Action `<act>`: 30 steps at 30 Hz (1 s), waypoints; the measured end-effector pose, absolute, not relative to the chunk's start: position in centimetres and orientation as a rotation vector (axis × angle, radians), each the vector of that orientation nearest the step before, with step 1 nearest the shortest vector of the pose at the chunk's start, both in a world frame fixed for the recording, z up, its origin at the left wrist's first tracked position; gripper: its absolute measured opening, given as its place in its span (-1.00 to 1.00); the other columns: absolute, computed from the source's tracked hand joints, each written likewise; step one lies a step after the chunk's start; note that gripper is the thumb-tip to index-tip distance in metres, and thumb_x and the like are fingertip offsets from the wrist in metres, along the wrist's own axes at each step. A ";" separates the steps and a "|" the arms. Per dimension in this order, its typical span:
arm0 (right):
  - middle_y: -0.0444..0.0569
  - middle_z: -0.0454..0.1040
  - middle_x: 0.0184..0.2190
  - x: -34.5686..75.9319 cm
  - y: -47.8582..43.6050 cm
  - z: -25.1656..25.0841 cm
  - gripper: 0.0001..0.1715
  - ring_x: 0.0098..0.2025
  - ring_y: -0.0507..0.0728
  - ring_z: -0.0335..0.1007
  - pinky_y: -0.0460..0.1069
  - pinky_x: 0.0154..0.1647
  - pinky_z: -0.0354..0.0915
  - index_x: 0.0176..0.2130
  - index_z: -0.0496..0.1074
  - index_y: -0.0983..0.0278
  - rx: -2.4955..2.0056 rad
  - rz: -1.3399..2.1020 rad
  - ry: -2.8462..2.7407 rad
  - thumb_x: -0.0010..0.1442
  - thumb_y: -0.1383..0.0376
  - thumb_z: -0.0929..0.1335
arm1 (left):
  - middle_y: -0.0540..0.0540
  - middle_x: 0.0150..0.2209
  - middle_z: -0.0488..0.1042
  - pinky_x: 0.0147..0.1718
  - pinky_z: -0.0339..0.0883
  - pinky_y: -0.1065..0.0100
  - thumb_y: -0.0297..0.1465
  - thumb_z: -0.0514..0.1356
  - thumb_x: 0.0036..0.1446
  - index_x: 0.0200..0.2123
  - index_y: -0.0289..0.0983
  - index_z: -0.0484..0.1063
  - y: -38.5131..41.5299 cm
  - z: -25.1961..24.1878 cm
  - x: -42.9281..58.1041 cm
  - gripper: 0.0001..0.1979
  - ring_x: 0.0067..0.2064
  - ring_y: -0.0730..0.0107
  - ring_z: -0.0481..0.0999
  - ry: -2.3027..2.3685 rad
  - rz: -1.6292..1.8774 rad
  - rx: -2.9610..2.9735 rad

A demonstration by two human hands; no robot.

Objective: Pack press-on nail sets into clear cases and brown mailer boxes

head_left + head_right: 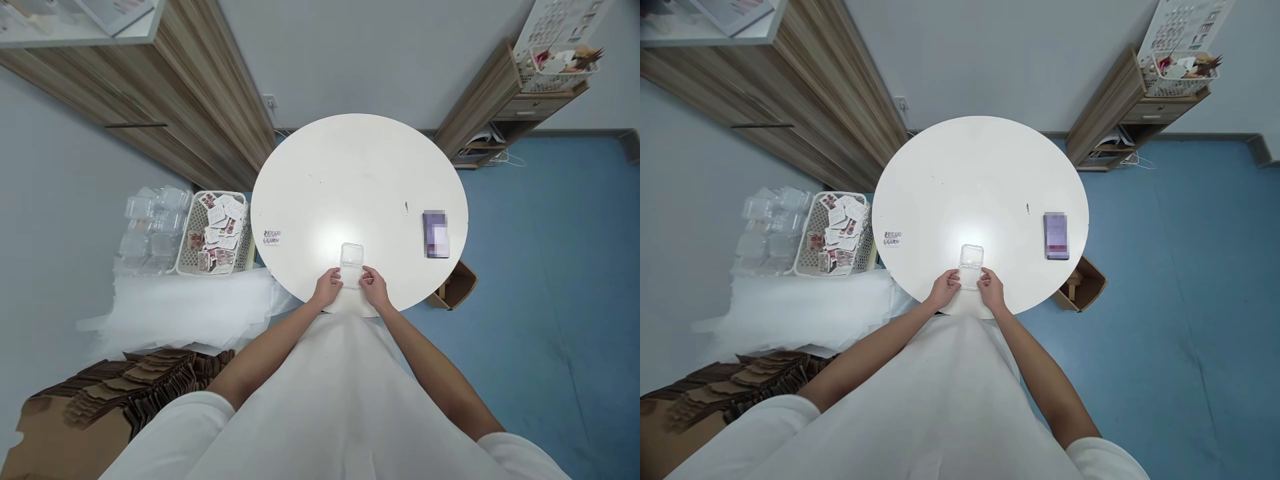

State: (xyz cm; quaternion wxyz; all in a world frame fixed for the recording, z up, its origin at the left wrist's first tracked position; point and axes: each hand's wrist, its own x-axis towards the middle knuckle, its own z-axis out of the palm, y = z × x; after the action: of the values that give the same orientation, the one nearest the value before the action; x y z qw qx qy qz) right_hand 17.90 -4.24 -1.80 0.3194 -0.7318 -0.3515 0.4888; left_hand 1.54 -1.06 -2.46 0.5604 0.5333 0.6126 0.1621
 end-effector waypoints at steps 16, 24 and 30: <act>-0.04 0.31 -0.19 17.9 -5.0 -2.3 -0.42 -0.36 0.03 0.31 0.04 -0.20 0.31 0.04 0.22 0.22 -2.046 1.233 -1.028 -0.02 0.23 0.29 | -0.17 -0.13 0.28 -0.21 0.27 0.35 -0.39 0.17 -0.01 0.08 -0.30 0.15 -2.0 -2.4 2.1 -0.45 -0.19 0.39 0.35 1.536 0.262 1.352; -0.01 0.31 -0.09 17.8 -6.2 -0.6 -0.39 -0.27 0.05 0.40 -0.01 -0.22 0.33 0.03 0.21 0.21 -1.984 1.470 -0.786 -0.07 0.25 0.31 | -0.24 -0.02 0.30 -0.11 0.28 0.33 -0.43 0.25 -0.09 0.06 -0.33 0.20 -3.4 -2.4 2.1 -0.41 -0.12 0.35 0.42 1.534 0.377 0.993; 0.03 0.32 -0.02 17.8 -4.8 -0.6 -0.46 -0.14 0.09 0.39 -0.03 -0.15 0.31 -0.02 0.29 0.25 -1.924 1.486 -0.805 -0.07 0.31 0.30 | -0.26 0.04 0.28 -0.06 0.26 0.31 -0.47 0.25 -0.11 0.03 -0.34 0.24 -2.1 -2.1 2.7 -0.43 -0.03 0.28 0.37 1.484 0.433 0.923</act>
State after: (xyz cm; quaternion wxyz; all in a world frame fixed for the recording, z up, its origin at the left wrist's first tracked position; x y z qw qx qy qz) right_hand 17.85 -4.80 -0.56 0.2862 -0.7198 -0.3011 0.5561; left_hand 2.74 -2.09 -2.12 0.6216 0.4015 0.6458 0.1883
